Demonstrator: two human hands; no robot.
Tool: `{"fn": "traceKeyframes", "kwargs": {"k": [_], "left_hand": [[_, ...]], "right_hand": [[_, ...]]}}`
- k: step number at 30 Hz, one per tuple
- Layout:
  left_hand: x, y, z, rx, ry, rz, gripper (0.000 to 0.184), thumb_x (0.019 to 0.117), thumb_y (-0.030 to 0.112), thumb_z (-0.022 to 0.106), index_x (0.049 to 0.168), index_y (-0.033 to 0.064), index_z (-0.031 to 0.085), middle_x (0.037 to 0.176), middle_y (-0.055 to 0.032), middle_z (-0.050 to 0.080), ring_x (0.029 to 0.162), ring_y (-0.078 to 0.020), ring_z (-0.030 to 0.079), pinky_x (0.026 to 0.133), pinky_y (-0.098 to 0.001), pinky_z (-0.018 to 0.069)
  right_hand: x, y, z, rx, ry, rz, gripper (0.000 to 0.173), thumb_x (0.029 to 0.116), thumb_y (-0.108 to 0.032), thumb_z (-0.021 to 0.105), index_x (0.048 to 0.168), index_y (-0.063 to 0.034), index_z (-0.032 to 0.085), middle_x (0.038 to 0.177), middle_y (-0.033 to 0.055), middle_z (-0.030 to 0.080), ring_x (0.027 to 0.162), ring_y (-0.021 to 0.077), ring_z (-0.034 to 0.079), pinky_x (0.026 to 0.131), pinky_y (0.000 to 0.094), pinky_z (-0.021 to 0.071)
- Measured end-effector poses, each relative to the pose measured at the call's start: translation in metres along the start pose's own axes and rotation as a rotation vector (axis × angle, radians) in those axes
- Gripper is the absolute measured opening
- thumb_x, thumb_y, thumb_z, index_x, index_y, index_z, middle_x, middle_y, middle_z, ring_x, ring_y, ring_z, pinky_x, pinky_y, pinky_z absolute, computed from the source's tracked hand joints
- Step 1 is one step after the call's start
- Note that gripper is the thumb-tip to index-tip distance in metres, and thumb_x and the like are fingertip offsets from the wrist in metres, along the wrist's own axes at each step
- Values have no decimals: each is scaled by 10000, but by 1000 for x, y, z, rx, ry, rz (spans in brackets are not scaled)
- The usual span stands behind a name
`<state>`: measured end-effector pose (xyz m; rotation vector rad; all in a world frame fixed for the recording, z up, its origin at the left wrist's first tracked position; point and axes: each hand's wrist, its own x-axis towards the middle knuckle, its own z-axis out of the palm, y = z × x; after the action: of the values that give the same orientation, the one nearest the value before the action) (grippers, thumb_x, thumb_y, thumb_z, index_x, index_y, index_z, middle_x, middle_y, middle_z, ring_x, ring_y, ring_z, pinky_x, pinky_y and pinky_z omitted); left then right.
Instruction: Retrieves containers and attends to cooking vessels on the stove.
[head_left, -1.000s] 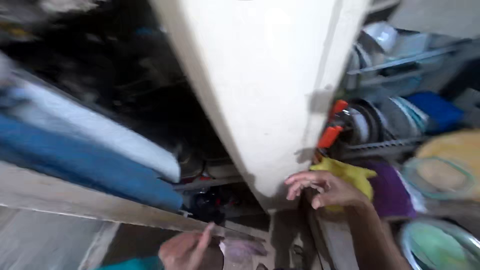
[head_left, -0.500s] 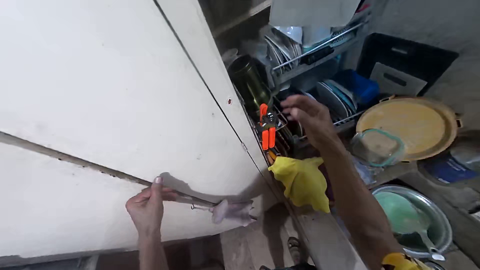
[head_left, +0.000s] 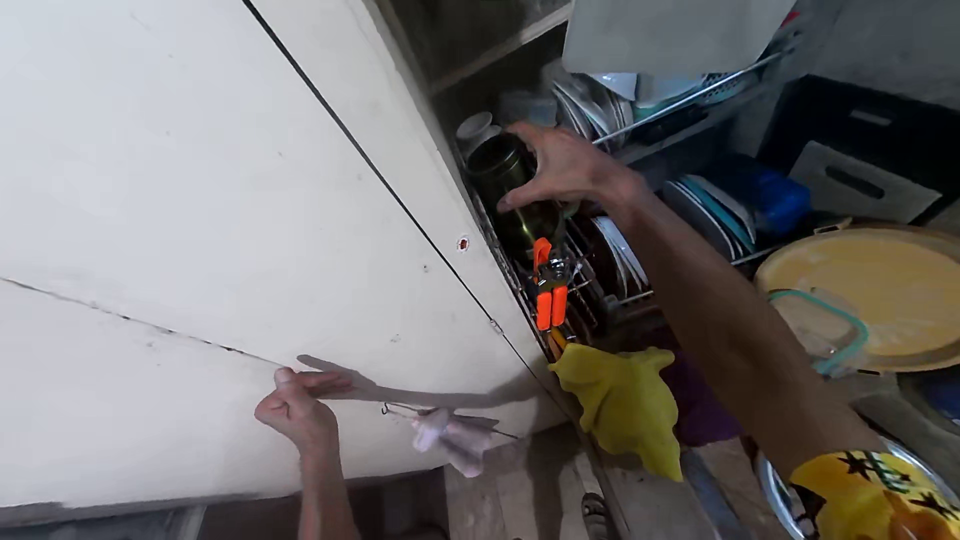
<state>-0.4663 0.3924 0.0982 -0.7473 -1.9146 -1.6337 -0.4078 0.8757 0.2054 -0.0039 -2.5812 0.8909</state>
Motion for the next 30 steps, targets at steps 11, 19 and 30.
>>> {"fn": "traceKeyframes", "kwargs": {"k": [11, 19, 30], "left_hand": [[-3, -3, -2, 15, 28, -30, 527, 1099, 299, 366, 665, 166, 632, 607, 11, 714, 497, -162, 697, 474, -355, 611], [-10, 2, 6, 80, 65, -22, 466, 1086, 274, 423, 698, 147, 649, 623, 35, 713, 520, -131, 697, 515, -338, 616], [-25, 1, 6, 138, 20, 13, 337, 1061, 248, 505, 817, 81, 668, 738, 40, 722, 668, -100, 721, 669, -326, 633]], "right_hand": [[6, 0, -5, 186, 73, -5, 940, 605, -560, 893, 1403, -204, 548, 1205, 64, 690, 1092, 188, 676, 961, 491, 555], [12, -26, -31, 226, 149, -77, 921, 600, -628, 875, 1340, -155, 596, 1193, 36, 691, 1094, 120, 673, 985, 399, 565], [-44, -54, -78, 368, 385, -120, 306, 766, -411, 883, 884, -154, 766, 811, -35, 737, 789, 63, 717, 757, 312, 622]]}}
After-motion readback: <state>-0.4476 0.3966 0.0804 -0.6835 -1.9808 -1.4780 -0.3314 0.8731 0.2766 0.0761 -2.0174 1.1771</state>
